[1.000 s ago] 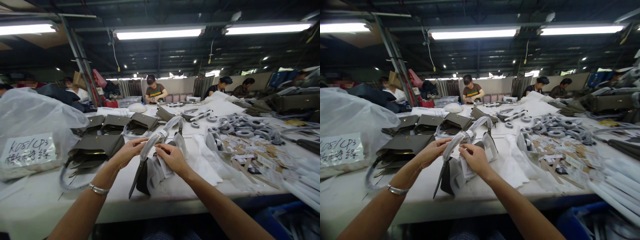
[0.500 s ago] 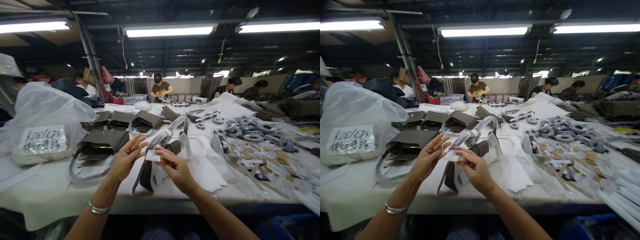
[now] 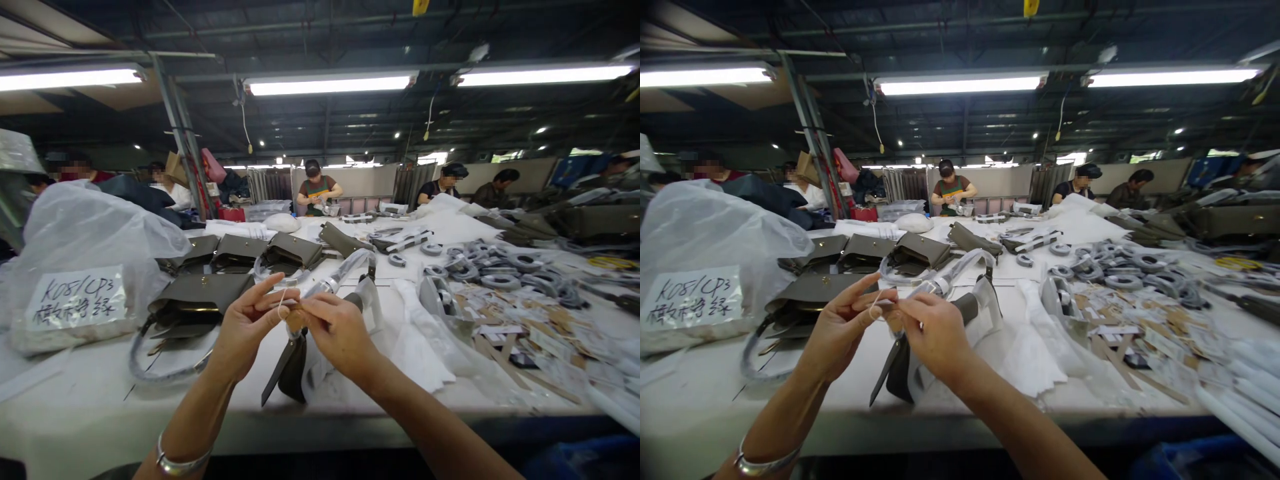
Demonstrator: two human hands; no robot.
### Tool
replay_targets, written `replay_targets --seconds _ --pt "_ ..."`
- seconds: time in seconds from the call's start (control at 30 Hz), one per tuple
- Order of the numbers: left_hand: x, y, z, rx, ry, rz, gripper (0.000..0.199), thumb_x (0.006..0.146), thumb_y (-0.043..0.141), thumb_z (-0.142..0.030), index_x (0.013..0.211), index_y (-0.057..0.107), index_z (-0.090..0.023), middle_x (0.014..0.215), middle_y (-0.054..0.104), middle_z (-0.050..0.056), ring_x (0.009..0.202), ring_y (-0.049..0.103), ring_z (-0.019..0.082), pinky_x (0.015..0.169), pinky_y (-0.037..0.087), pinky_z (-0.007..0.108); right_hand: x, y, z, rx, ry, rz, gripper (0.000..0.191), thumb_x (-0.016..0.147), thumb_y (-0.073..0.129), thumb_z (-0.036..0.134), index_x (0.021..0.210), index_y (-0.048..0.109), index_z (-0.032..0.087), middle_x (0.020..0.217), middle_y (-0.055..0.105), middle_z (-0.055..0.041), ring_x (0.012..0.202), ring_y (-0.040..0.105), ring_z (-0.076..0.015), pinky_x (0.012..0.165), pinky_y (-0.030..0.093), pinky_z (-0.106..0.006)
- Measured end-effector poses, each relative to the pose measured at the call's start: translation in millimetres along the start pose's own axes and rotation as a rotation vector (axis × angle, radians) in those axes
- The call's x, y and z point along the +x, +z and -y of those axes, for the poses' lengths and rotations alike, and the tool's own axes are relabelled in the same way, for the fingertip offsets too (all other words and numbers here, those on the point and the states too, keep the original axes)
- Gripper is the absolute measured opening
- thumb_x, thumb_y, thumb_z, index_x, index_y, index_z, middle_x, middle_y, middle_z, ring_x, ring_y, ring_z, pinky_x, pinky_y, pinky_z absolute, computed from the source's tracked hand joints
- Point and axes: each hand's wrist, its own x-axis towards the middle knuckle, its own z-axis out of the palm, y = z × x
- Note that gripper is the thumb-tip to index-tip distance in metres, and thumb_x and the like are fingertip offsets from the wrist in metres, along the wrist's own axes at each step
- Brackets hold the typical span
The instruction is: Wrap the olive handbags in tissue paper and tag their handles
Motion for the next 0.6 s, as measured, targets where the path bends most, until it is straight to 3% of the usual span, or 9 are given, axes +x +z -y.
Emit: replay_targets --seconds 0.13,0.27,0.43,0.5,0.6 --pt "-3 9.4 -18 0.619 0.295 0.041 0.041 0.085 0.070 -0.022 0.125 0.064 -0.028 0.103 0.074 0.001 0.094 0.070 0.015 0.088 0.055 0.025 2 -1 -2 0.011 -0.041 0.107 0.024 0.094 0.050 0.011 0.091 0.072 0.020 0.097 0.070 -0.0043 0.090 0.065 -0.0158 0.084 0.051 -0.027" --pt "-27 12.0 -39 1.102 0.629 0.010 0.039 0.090 0.063 -0.017 0.128 0.062 -0.026 0.106 0.072 0.000 0.093 0.068 0.011 0.090 0.051 0.021 -4 -1 -12 0.002 -0.002 0.146 0.039 0.093 0.046 0.007 0.125 0.064 0.023 0.120 0.063 -0.0068 0.105 0.062 -0.0174 0.096 0.050 -0.031" --pt "-90 5.0 -46 1.356 0.701 -0.359 0.046 0.086 0.070 -0.014 0.130 0.061 -0.027 0.097 0.074 -0.003 0.087 0.067 0.010 0.089 0.047 0.018 -19 3 -20 -0.079 0.077 0.229 0.046 0.091 0.052 0.012 0.133 0.058 0.029 0.152 0.037 -0.0082 0.103 0.063 -0.0185 0.101 0.049 -0.038" --pt "-112 6.8 -31 1.286 0.730 -0.280 0.045 0.088 0.066 -0.012 0.131 0.060 -0.025 0.101 0.075 0.000 0.090 0.068 0.012 0.089 0.050 0.021 -22 9 -24 -0.013 0.068 0.229 0.047 0.092 0.054 0.014 0.137 0.055 0.028 0.156 0.031 -0.0083 0.118 0.058 -0.0211 0.109 0.043 -0.039" --pt "-127 15.2 11 1.056 0.807 0.061 0.043 0.096 0.049 -0.012 0.138 0.054 -0.019 0.106 0.075 0.006 0.097 0.069 0.018 0.087 0.056 0.027 -25 16 -33 0.085 0.059 0.165 0.045 0.094 0.055 0.018 0.138 0.054 0.027 0.150 0.042 -0.0082 0.135 0.046 -0.0211 0.117 0.034 -0.039"
